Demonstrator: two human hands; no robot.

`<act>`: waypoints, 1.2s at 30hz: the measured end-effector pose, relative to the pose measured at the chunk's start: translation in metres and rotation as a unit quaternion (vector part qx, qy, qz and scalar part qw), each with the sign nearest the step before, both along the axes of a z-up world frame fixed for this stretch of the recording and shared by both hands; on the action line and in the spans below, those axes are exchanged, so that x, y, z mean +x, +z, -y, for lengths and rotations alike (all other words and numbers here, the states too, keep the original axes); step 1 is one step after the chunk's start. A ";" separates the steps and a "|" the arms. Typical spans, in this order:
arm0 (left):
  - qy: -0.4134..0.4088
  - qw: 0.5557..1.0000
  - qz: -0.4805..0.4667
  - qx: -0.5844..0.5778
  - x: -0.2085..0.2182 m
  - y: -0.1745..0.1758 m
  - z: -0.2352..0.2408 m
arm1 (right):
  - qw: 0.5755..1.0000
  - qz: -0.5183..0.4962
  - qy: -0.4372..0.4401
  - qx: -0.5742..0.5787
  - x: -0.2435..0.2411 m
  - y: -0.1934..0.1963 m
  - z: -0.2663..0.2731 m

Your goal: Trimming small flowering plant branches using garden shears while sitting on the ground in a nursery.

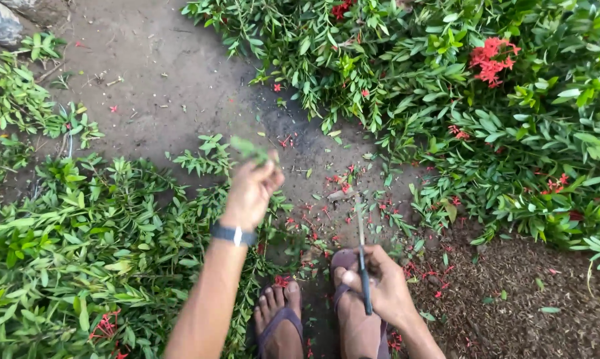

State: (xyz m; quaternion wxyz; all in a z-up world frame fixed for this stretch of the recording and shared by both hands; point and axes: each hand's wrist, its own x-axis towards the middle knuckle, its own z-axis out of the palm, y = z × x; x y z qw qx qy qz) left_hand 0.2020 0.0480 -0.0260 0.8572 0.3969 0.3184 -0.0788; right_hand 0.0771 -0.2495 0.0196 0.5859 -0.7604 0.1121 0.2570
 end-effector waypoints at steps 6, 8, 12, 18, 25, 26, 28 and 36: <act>0.029 0.999 0.030 -0.032 -0.087 0.038 0.090 | 0.996 0.028 0.001 0.086 -0.009 0.010 -0.024; 0.071 0.996 0.024 -0.056 -0.104 0.033 0.105 | 0.994 0.023 0.002 0.104 -0.008 0.007 -0.029; 0.049 0.998 -0.025 -0.021 -0.108 0.045 0.114 | 0.997 0.052 0.015 0.049 -0.006 0.018 -0.031; 0.050 0.997 0.054 -0.022 -0.117 0.044 0.095 | 0.997 0.060 -0.043 0.037 -0.013 0.012 -0.016; 0.056 0.997 0.043 -0.036 -0.134 0.046 0.071 | 0.961 0.138 -0.173 -0.168 -0.010 -0.009 0.060; -0.068 0.981 -0.044 0.175 -0.134 0.037 0.081 | 0.945 0.140 -0.233 -0.184 -0.006 -0.004 0.072; -0.175 0.946 0.069 0.262 -0.123 0.005 0.124 | 0.938 0.122 -0.277 -0.168 -0.013 -0.021 0.099; -0.606 0.440 0.299 0.591 -0.049 -0.060 0.212 | 0.921 0.115 -0.321 -0.187 -0.015 -0.018 0.114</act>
